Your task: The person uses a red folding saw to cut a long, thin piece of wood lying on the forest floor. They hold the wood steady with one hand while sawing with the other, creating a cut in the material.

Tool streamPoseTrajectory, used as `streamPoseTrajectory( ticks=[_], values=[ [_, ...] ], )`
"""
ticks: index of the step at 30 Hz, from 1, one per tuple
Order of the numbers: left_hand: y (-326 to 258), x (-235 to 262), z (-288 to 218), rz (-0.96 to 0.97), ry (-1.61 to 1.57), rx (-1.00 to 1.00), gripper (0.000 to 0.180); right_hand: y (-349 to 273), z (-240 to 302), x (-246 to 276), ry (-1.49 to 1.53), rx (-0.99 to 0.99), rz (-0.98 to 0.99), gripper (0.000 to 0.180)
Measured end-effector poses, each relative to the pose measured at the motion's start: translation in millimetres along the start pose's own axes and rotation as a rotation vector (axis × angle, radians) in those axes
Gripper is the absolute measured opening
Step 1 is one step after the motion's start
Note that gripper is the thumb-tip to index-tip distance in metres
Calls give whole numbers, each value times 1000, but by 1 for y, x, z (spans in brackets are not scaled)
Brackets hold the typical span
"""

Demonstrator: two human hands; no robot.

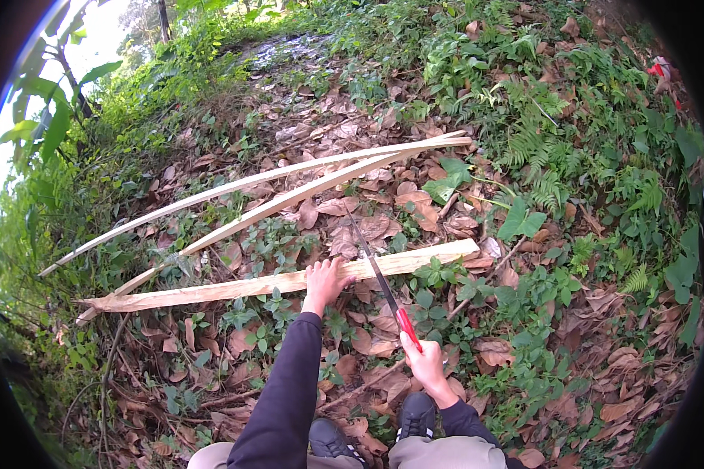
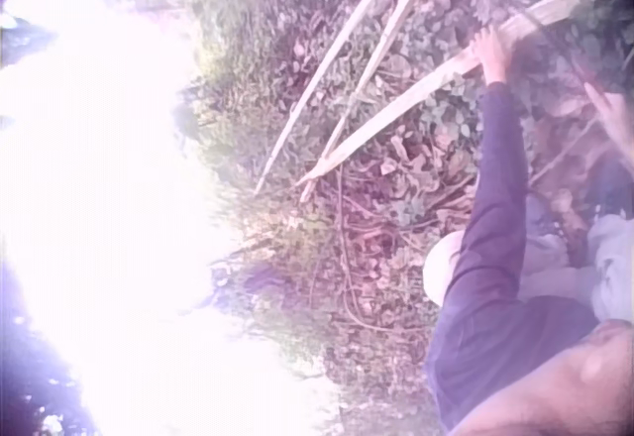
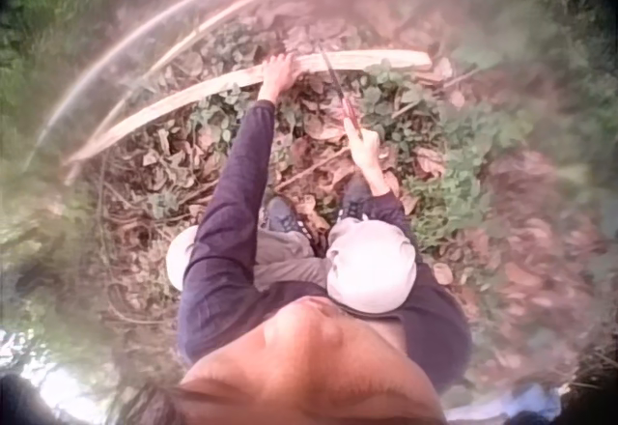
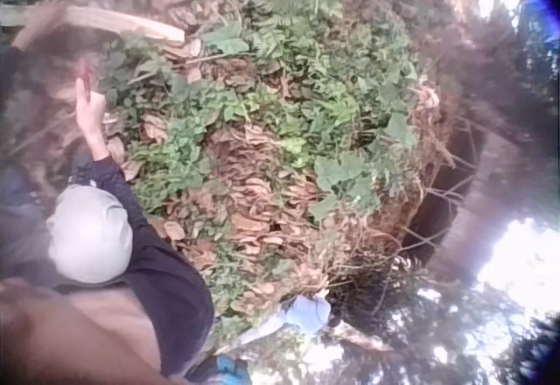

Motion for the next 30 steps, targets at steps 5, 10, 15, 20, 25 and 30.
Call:
streamPoseTrajectory(
  ticks=[5, 10, 15, 20, 25, 30],
  values=[
    [1, 9, -14, 65, -20, 14, 62, 7, 6, 7, 450, -98, 153, 36],
    [-4, 16, -20, -79, 25, -60, 59, 22, -10, 1, 446, -27, 270, 29],
    [-9, 14, -18, -51, 44, -82, 62, 15, 6, 0, 495, 143, 333, 22],
    [16, 60, 25, 85, 160, -237, 56, 21, -3, 4, 311, 157, 212, 26],
    [31, 197, 95, 301, 417, -319, 32, 16, -14, -10, 308, 106, 150, 27],
    [-9, 288, 126, 292, -23, 263, 108, 23, 9, 4, 22, 151, 221, 31]
  ],
)
Point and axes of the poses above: each hand's wrist, its own y-axis towards the middle knuckle, its own x-axis out of the back of the hand, z = x × y, the point moved 3 cm from there along y, towards the middle knuckle, and after that the axes turned 9 degrees about -y, right-handed, at the moved point
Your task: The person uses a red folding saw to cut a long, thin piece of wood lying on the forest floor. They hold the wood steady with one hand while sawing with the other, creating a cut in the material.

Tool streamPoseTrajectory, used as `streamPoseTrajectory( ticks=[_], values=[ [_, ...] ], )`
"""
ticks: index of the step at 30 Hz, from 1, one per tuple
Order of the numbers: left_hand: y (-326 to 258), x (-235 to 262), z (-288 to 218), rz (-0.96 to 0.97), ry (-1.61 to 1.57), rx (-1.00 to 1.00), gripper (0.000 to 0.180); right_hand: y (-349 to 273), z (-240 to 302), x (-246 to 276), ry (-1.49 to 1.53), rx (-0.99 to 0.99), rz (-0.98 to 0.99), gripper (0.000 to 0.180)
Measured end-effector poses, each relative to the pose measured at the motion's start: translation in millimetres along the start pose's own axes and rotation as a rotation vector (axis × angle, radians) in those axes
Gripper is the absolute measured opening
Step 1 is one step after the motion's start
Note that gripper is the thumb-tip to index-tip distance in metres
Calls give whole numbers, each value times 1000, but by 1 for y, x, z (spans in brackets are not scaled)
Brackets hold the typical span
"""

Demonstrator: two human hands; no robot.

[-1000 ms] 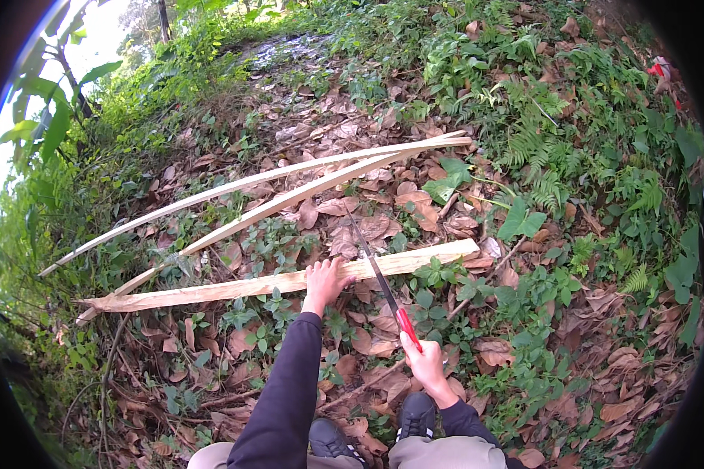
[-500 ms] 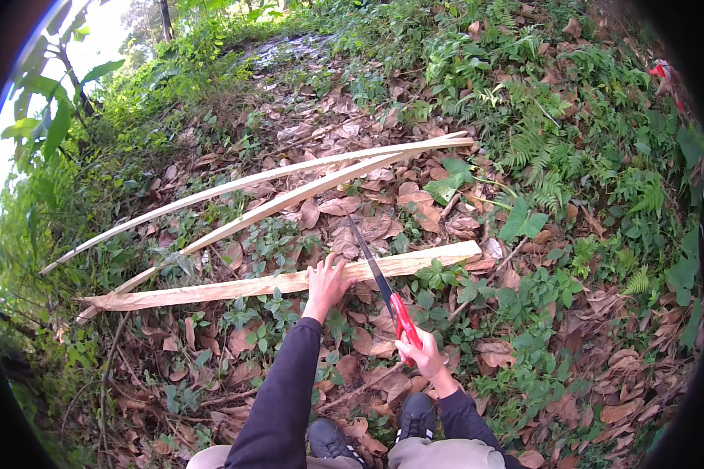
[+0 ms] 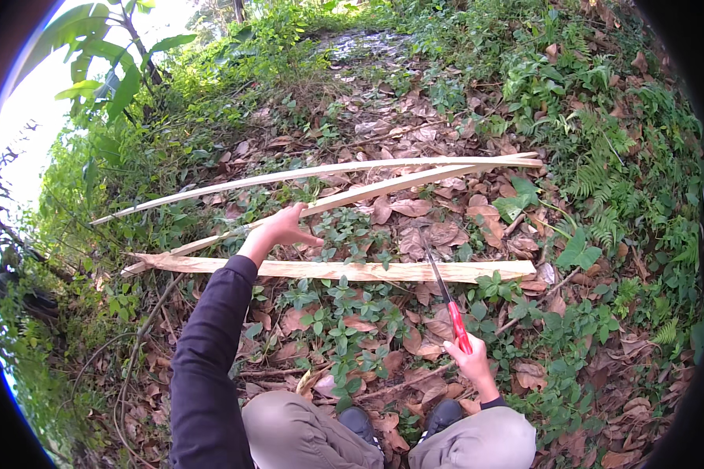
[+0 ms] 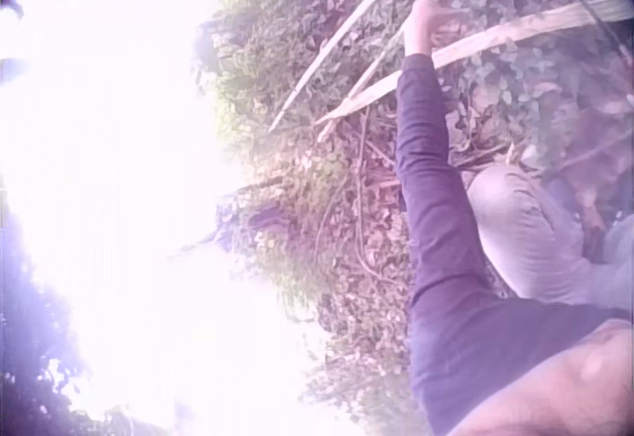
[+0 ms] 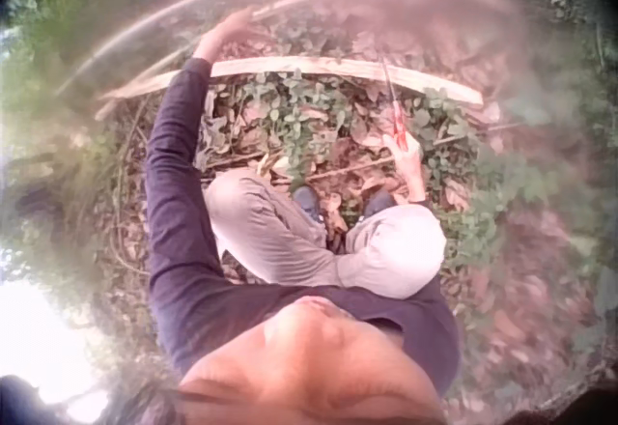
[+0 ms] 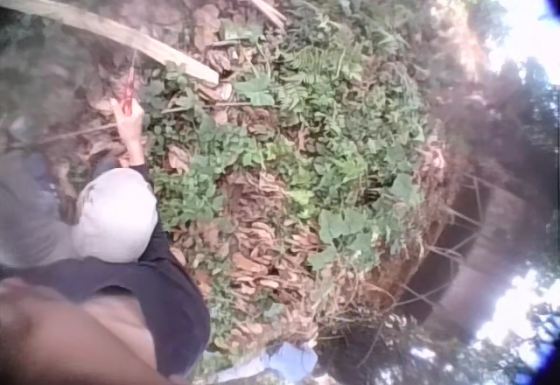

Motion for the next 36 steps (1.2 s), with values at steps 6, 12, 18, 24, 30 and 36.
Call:
streamPoseTrajectory(
  ticks=[6, 12, 18, 24, 30, 36],
  values=[
    [-47, -17, 92, 287, -832, 459, 66, 57, 103, 48, -233, -72, 453, 33],
    [-46, -22, -7, -23, -116, 12, 110, 150, 189, 76, -294, -127, 539, 25],
    [-14, -2, -94, -203, -19, -260, 90, 205, 267, 58, -802, 461, 159, 24],
    [4, -3, -141, -143, 221, -223, 37, 238, 300, 66, -875, 153, 155, 36],
    [13, -77, -101, 181, 279, -223, 43, 221, 280, 72, -1055, 612, 181, 36],
    [9, -168, -12, -156, 218, -389, 34, 142, 137, 90, -961, 210, 328, 32]
  ],
)
Point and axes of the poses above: each hand's wrist, its own y-axis towards the middle knuckle, its own x-axis out of the back of the hand, z = x × y, the point moved 3 cm from there along y, towards the middle knuckle, and after that the axes turned 9 degrees about -y, right-handed, at the moved point
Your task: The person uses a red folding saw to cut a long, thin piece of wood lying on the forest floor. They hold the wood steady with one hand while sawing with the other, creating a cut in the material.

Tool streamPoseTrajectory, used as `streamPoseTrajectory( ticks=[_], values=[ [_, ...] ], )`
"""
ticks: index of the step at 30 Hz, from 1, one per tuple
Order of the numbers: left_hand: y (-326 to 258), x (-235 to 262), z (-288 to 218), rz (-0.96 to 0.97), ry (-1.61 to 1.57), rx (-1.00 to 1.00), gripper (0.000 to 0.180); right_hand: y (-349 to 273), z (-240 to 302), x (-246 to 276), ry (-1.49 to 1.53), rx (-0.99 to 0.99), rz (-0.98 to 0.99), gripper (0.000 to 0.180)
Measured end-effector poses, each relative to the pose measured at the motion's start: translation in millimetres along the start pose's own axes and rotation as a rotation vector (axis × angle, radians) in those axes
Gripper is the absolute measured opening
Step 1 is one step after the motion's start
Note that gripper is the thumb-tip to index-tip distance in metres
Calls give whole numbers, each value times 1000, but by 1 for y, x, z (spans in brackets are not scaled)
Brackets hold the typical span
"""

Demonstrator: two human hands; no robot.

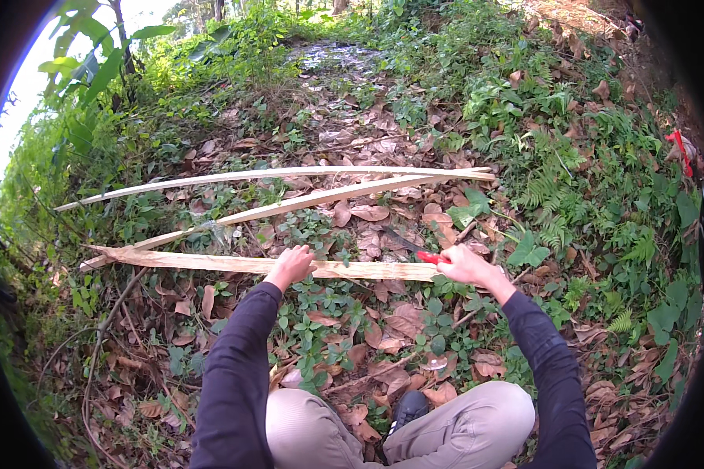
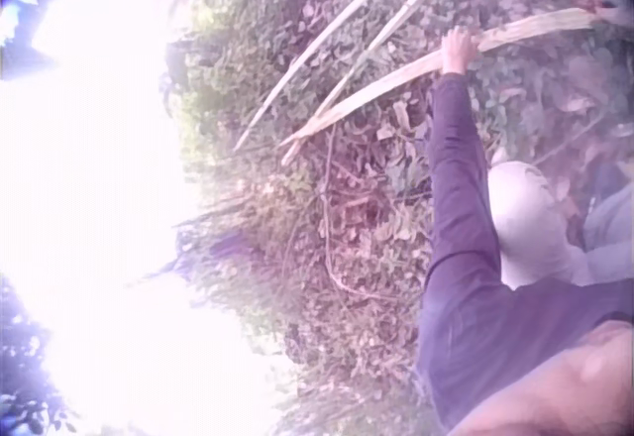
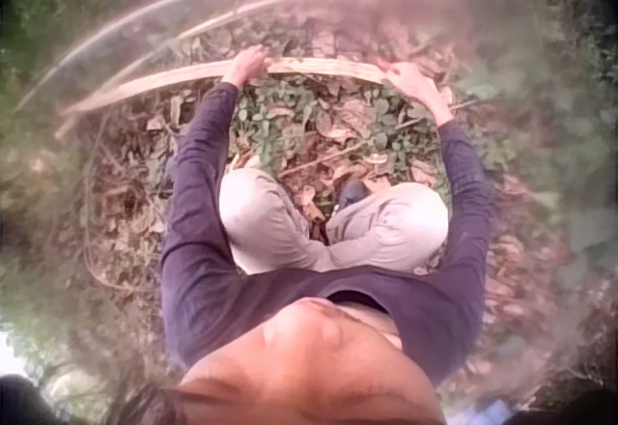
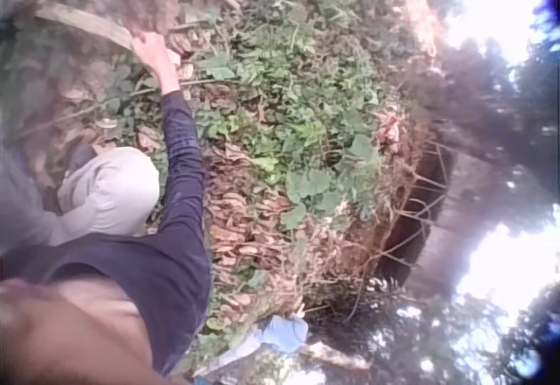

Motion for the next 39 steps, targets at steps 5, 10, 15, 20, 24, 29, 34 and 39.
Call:
streamPoseTrajectory(
  ticks=[5, 10, 15, 20, 24, 29, 34, 39],
  values=[
    [-2, -29, -2, -61, -7, 148, 49, -31, -54, -109, 628, -245, 25, 23],
    [13, -36, 8, 155, 124, 152, 52, -32, -30, -159, 1117, -287, 103, 22],
    [5, -36, 0, -71, 310, 36, 51, -40, -12, -154, 1421, -373, -27, 38],
    [7, -13, -8, -123, 89, -6, 71, -68, -7, -172, 1204, -299, 14, 38],
    [11, -12, -7, -34, -79, 62, 76, -94, -24, -208, 1128, -371, -63, 41],
    [3, -14, -24, -61, -14, 68, 67, -118, -18, -211, 757, -452, -340, 48],
    [-7, -11, -37, -59, 28, 118, 48, -123, 10, -206, 907, -432, -297, 48],
    [-8, 3, -46, 19, 41, 88, 62, -116, 12, -221, 998, -344, -264, 46]
  ],
)
Point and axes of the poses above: each hand's wrist, its own y-axis towards the middle knuckle, its own x-axis out of the back of the hand, z = x × y, the point moved 3 cm from there along y, towards the middle knuckle, and after that the axes turned 9 degrees about -y, right-handed, at the moved point
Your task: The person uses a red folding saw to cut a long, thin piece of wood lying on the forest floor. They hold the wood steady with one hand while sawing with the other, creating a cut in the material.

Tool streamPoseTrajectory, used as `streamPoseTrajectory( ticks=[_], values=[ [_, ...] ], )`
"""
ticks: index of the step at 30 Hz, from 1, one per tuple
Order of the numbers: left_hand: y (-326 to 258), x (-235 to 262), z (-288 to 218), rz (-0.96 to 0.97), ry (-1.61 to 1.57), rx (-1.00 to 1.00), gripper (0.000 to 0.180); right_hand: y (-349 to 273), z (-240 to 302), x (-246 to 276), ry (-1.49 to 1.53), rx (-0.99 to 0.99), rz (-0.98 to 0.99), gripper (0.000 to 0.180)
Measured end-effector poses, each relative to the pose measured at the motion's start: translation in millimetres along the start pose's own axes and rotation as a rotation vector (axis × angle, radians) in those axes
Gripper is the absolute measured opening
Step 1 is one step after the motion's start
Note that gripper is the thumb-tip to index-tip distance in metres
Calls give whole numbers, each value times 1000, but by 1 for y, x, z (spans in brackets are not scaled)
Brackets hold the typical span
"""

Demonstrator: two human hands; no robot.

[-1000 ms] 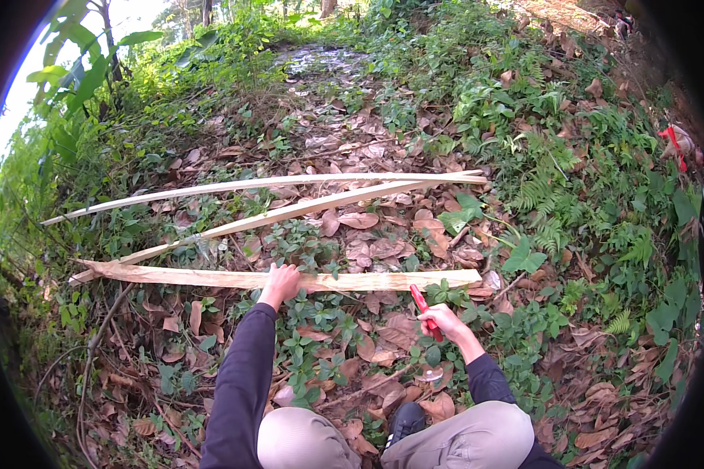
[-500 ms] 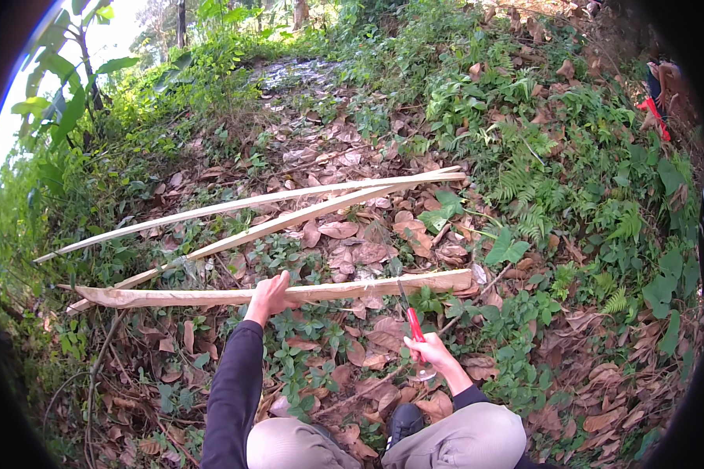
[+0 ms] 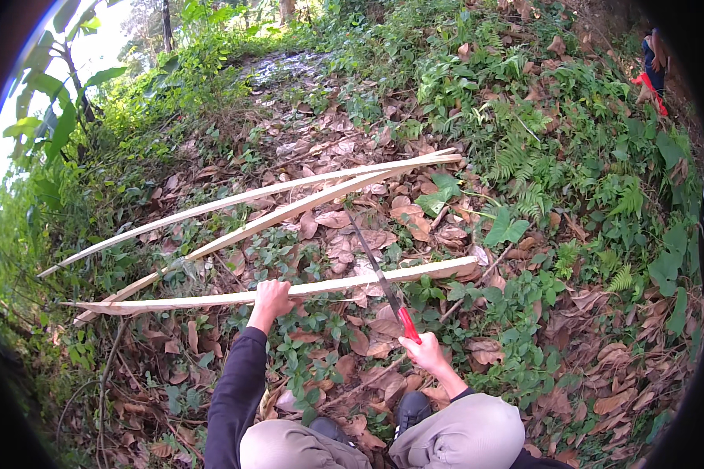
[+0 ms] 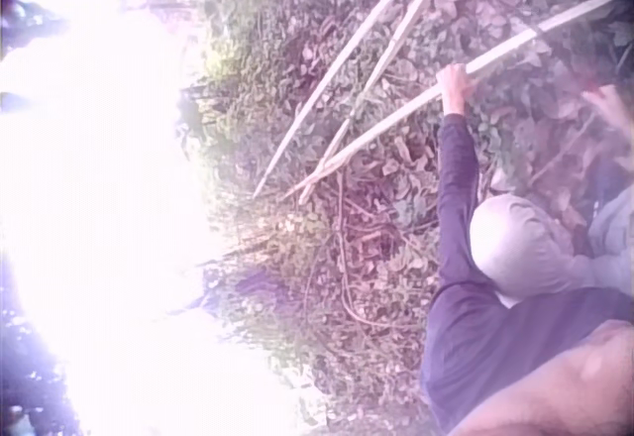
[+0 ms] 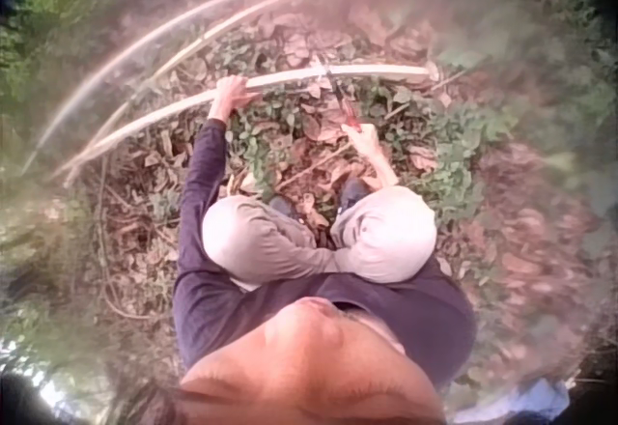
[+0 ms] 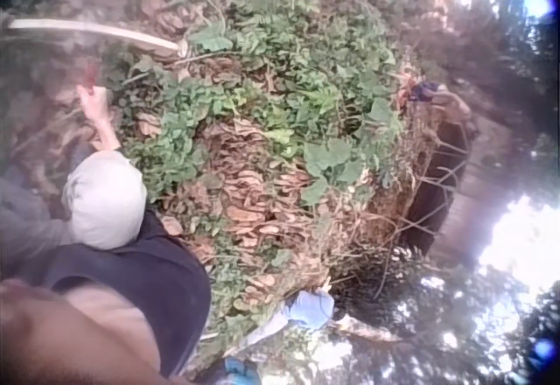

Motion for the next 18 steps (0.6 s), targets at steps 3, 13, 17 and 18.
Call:
streamPoseTrajectory(
  ticks=[3, 13, 17, 18],
  values=[
    [9, 12, 2, 110, -32, 45, 89, -1, 17, -13, -121, 64, -59, 45],
    [15, -6, 20, 243, -182, 256, 94, -19, 39, -8, 373, 153, 299, 19],
    [19, -1, 15, 279, -199, 310, 104, -22, 46, 1, 207, 263, 207, 25],
    [18, -1, 15, 237, -198, 311, 107, -27, 52, 2, 203, 267, 172, 27]
  ],
)
Point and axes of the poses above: each hand's wrist, its own y-axis towards the middle knuckle, its own x-axis out of the back of the hand, z = x × y, the point moved 3 cm from there along y, towards the middle knuckle, and after that the axes turned 9 degrees about -y, right-handed, at the moved point
